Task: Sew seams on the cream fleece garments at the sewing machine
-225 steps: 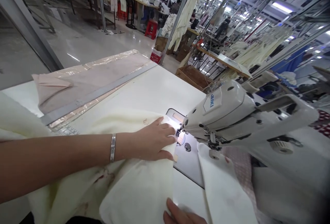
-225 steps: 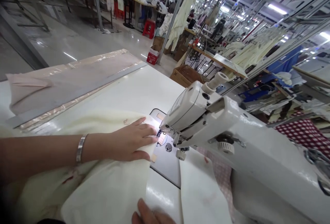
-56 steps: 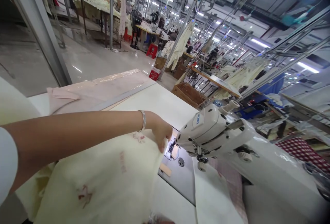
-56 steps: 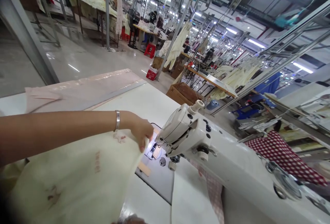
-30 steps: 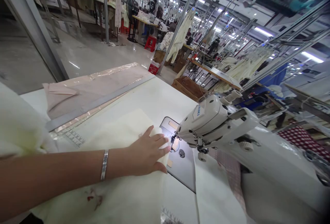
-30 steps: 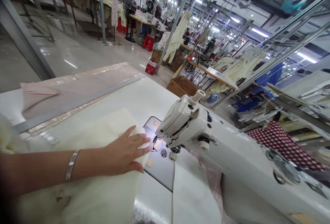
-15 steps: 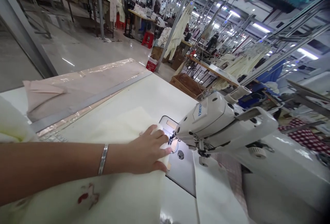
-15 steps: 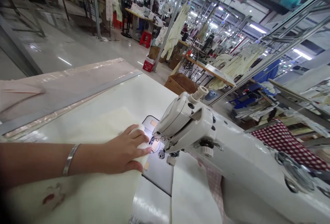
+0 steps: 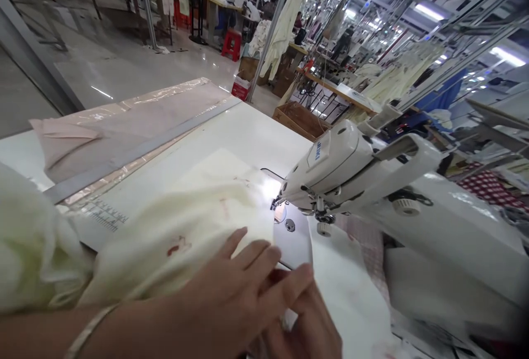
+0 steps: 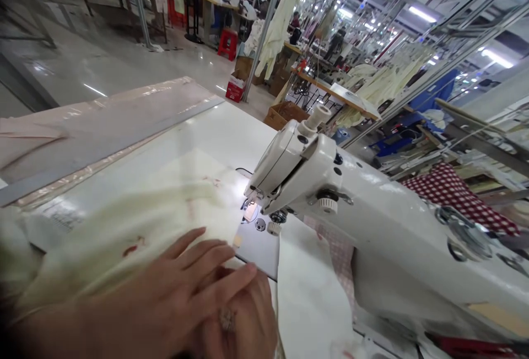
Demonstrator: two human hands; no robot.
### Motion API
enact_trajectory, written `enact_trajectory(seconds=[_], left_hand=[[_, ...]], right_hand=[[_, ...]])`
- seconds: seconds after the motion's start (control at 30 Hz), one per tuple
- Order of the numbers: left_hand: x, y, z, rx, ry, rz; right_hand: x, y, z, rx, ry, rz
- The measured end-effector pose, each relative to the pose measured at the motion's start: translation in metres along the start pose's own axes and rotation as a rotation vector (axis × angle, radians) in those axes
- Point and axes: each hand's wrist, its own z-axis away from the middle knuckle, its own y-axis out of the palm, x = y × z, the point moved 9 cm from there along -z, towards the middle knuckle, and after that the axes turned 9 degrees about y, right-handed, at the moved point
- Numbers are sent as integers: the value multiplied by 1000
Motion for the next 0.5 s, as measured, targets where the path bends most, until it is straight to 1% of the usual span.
enact_trajectory(seconds=[0.03,0.07,0.1,0.13,0.17,0.2,0.23,0.27,0.33,0.37,0.43,0.5], left_hand=[[-6,-5,1,-67,46,-46],[-12,-7,2,-114,118,-74],[-17,-4,4,-117,205,-84],[-20,2,6,-76,287,-79],[-22,10,10,-9,346,-62],[-22,20,14,82,373,-29],[-21,26,19,145,365,7],[-18,29,24,176,333,43],[-13,31,31,157,254,80],[-11,31,34,130,228,72],[-10,34,40,90,222,13],[-10,42,44,112,258,-36]], right_hand=[[0,-6,-2,-72,44,-60],[2,-9,-3,-101,57,-104],[6,-7,-3,-74,36,-115],[10,-1,-1,-7,-4,-83],[12,6,2,85,-51,-15],[13,14,6,171,-93,67],[11,17,11,223,-125,143],[8,20,16,258,-158,209],[3,23,27,286,-213,300],[3,22,31,261,-244,321],[3,19,39,159,-296,346],[4,19,45,66,-326,382]])
